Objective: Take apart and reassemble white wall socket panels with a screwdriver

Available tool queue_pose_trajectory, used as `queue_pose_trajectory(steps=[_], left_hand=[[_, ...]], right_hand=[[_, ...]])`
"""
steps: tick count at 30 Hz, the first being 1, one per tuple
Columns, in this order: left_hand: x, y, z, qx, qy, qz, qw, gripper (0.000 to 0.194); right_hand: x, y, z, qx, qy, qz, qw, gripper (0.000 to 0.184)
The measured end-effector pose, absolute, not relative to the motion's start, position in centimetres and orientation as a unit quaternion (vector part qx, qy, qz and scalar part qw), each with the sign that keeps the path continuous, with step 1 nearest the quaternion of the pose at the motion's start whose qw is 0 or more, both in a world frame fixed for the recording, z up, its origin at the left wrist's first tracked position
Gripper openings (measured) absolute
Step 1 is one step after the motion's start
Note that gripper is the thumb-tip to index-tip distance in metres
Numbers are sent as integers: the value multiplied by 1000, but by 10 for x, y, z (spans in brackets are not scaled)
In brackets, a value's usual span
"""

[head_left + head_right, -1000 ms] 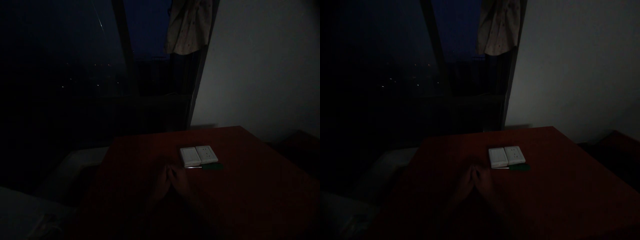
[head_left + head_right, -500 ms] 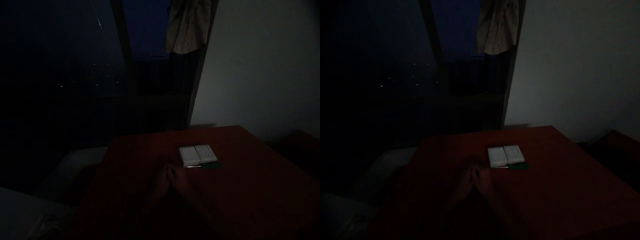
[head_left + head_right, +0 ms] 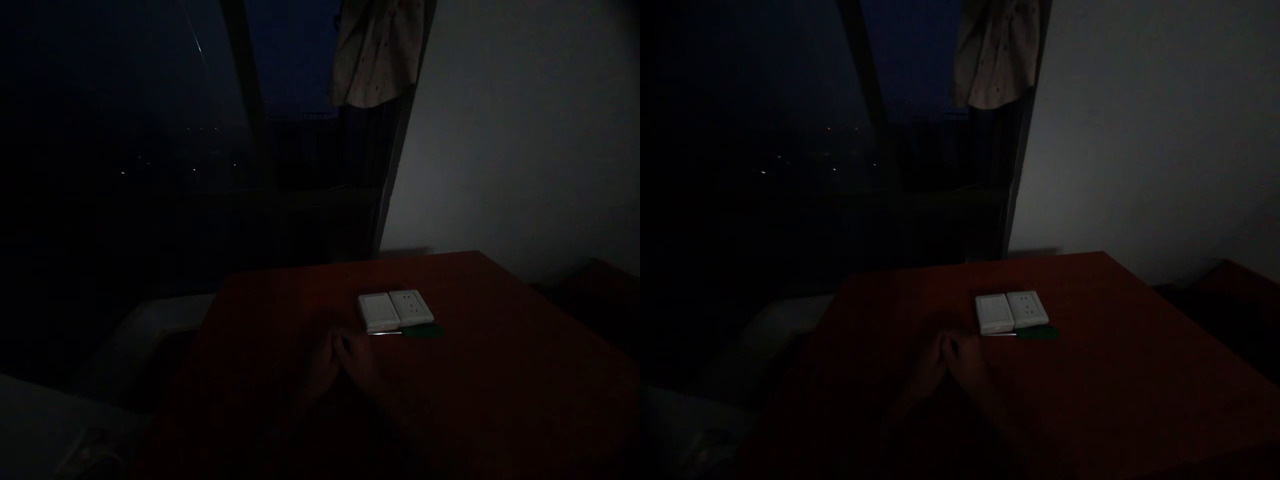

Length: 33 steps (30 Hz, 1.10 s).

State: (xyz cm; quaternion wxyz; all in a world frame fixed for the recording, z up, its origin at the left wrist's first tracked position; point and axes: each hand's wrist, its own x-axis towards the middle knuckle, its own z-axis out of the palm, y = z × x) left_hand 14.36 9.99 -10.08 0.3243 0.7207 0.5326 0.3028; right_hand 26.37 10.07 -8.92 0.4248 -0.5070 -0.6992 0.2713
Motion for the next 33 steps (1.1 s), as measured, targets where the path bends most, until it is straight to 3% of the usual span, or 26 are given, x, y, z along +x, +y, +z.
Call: queue_pose_trajectory(steps=[33], left_hand=[[141,100,-104,731,527,302,312,32]], right_hand=[[263,101,-87,-511,-703,267,416,32]])
